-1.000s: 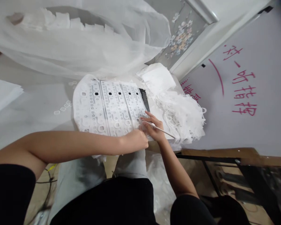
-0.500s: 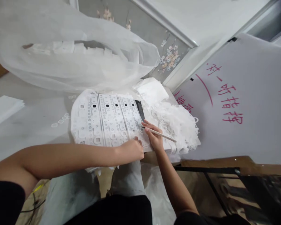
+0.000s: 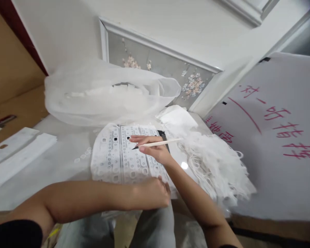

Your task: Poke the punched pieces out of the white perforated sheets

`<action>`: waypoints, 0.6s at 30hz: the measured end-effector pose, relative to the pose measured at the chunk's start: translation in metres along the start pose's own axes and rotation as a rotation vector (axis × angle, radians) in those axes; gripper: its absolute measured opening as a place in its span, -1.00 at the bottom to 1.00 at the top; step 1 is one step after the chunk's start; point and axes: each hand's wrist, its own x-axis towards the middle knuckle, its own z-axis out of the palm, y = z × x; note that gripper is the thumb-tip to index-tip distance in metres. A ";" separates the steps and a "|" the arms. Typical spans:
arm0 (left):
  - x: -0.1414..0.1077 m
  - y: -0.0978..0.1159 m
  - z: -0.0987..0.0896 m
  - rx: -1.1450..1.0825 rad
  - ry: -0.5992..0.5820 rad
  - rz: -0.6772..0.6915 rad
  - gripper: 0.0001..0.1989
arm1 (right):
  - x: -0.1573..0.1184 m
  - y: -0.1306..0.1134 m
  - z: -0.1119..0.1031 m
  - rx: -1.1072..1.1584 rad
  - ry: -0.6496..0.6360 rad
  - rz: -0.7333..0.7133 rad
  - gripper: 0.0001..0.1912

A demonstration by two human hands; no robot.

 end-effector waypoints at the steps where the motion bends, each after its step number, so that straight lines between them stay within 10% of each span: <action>1: 0.000 -0.002 -0.001 -0.002 0.004 0.006 -0.70 | 0.008 0.010 0.006 0.075 -0.034 0.026 -0.71; 8: 0.001 -0.015 -0.008 0.174 0.037 0.059 -0.66 | 0.010 0.072 0.018 0.409 -0.030 0.151 -0.84; 18: 0.003 -0.032 -0.012 0.106 -0.072 0.206 -0.55 | -0.003 0.022 0.013 0.362 -0.175 0.076 -0.91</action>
